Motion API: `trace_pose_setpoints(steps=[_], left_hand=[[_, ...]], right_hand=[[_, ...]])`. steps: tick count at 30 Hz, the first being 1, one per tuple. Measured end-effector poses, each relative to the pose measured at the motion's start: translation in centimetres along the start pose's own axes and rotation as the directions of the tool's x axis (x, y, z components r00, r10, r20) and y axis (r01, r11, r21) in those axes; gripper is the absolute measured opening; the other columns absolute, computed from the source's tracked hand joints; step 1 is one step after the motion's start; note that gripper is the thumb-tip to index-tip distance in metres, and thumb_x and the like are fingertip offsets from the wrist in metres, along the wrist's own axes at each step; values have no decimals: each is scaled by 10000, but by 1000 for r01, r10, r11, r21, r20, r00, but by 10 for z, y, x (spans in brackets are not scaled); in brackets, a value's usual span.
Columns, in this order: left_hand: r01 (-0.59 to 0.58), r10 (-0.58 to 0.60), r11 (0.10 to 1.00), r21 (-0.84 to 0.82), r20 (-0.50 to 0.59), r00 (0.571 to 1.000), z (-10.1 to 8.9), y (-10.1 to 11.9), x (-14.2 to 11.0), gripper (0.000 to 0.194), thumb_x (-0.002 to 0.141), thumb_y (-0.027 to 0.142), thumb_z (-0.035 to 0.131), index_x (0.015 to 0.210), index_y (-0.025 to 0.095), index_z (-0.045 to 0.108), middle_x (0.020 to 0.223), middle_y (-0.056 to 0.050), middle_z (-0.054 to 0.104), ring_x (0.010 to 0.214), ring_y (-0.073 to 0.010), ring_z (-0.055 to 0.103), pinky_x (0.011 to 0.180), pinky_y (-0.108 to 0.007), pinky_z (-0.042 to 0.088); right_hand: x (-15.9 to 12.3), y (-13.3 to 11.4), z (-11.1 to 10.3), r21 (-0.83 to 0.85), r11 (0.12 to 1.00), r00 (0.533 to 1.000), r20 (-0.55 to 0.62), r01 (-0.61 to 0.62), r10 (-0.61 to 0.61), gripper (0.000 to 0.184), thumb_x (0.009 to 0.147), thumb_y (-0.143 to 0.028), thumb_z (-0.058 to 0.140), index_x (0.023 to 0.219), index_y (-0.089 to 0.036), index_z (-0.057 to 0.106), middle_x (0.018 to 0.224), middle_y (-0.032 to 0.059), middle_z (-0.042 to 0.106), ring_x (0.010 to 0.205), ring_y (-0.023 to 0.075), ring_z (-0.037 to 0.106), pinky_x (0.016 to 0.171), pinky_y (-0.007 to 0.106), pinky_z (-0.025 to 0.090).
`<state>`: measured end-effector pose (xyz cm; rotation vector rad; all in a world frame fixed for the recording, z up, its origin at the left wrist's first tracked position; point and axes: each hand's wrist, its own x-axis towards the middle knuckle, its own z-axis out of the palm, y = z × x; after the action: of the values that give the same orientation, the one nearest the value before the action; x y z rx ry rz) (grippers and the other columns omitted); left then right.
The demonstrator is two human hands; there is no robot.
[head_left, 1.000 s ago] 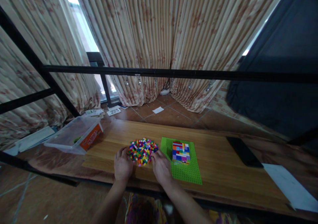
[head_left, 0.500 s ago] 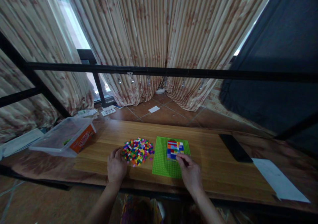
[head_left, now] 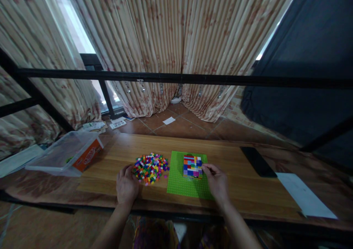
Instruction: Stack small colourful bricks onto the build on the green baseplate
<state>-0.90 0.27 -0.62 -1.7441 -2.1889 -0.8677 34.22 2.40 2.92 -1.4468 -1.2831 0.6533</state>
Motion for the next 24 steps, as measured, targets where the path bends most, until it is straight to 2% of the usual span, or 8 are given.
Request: trace_pose_setpoints(steps=[7, 12, 16, 24], left_hand=[[39, -38, 999, -30, 28, 999, -3, 4, 1, 312, 833, 166, 398, 1038, 145, 632, 1080, -133, 616, 1075, -271, 545, 953, -406, 438], [31, -31, 999, -23, 14, 999, -3, 4, 1, 306, 836, 167, 407, 1041, 139, 632, 1080, -137, 617, 1076, -271, 543, 942, -401, 444], [16, -16, 1000, -2, 16, 1000, -3, 4, 1, 318, 847, 163, 385, 1042, 112, 631, 1087, -150, 620, 1069, -270, 549, 940, -394, 449], [10, -10, 1000, 5, 25, 1000, -3, 2, 0, 312, 845, 164, 388, 1032, 123, 634, 1091, -146, 620, 1083, -273, 547, 944, -399, 444]], right_hand=[[3, 10, 2, 111, 991, 997, -13, -76, 78, 321, 728, -492, 669, 807, -190, 743, 851, 63, 694, 792, 206, 618, 733, 333, 469], [3, 8, 7, 102, 995, 999, -36, -21, 25, 289, 713, -487, 688, 781, -213, 748, 960, 64, 645, 925, 221, 589, 845, 372, 450], [6, 6, 11, 37, 999, 1000, 1, 30, -30, 253, 727, -471, 686, 795, -236, 752, 1063, 67, 599, 1024, 226, 558, 942, 398, 408], [9, 8, 14, -27, 995, 995, 36, 96, -95, 235, 757, -468, 662, 802, -256, 753, 1108, 64, 596, 1043, 229, 554, 956, 407, 403]])
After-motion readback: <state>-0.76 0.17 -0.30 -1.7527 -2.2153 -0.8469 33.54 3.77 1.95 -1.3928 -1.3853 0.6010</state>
